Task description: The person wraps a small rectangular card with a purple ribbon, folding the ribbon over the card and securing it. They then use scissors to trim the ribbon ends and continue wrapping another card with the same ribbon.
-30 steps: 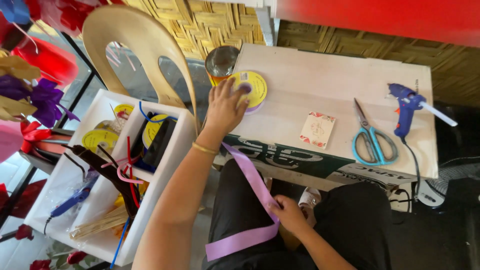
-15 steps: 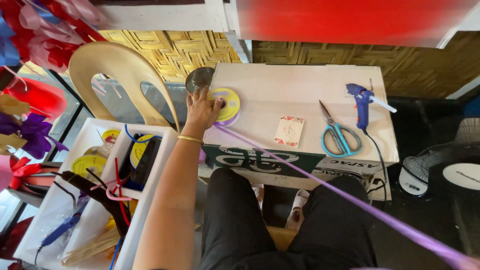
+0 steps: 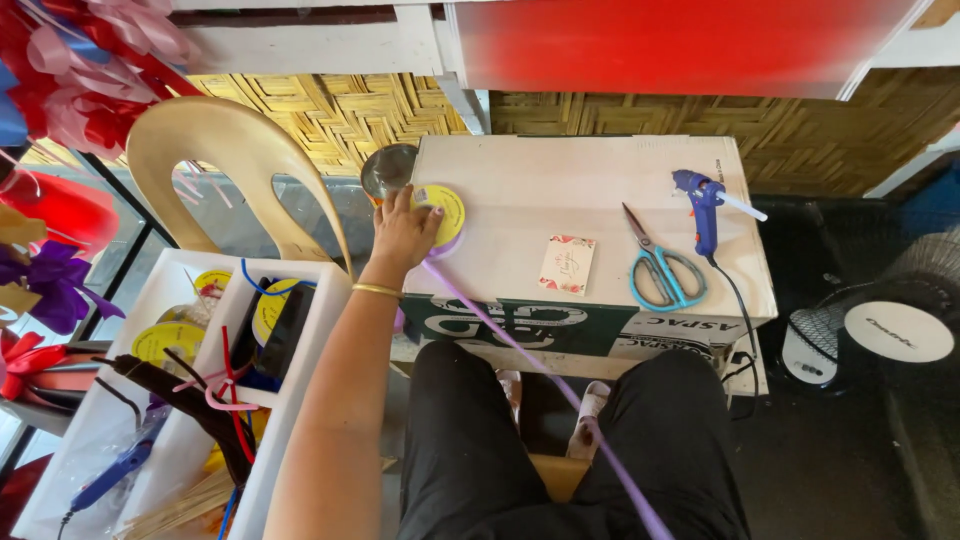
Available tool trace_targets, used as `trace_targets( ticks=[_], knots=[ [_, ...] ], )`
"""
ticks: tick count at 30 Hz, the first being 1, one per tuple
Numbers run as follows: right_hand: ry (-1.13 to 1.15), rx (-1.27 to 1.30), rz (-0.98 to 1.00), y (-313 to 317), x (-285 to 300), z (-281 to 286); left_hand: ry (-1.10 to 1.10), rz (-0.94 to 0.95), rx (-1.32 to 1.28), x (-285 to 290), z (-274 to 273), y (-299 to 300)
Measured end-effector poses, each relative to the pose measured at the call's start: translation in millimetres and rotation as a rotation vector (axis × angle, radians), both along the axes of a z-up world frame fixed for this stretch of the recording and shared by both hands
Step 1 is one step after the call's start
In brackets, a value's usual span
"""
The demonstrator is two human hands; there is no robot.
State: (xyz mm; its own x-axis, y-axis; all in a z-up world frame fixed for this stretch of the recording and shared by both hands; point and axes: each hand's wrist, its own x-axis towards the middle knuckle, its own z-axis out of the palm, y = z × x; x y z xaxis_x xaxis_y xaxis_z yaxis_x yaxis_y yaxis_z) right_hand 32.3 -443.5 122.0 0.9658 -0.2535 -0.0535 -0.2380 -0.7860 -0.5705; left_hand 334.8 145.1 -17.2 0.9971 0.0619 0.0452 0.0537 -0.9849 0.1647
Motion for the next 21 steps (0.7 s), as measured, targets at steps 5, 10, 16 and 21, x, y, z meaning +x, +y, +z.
trace_targets(
  ticks=[5,10,16,21],
  knots=[
    [-0.081,-0.023,0.053,149,33,-21,0.018,0.01,-0.034,-12,6,-5],
    [-0.019,-0.19,0.559,322,90,-144,0.068,0.067,-0.095,-15,8,-9],
    [-0.263,-0.207,0.561,336,102,-237,0.084,0.095,-0.097,-9,6,2],
    [0.256,-0.12,0.411,179,56,-119,0.08,0.007,-0.179,-19,34,-10]
  ],
)
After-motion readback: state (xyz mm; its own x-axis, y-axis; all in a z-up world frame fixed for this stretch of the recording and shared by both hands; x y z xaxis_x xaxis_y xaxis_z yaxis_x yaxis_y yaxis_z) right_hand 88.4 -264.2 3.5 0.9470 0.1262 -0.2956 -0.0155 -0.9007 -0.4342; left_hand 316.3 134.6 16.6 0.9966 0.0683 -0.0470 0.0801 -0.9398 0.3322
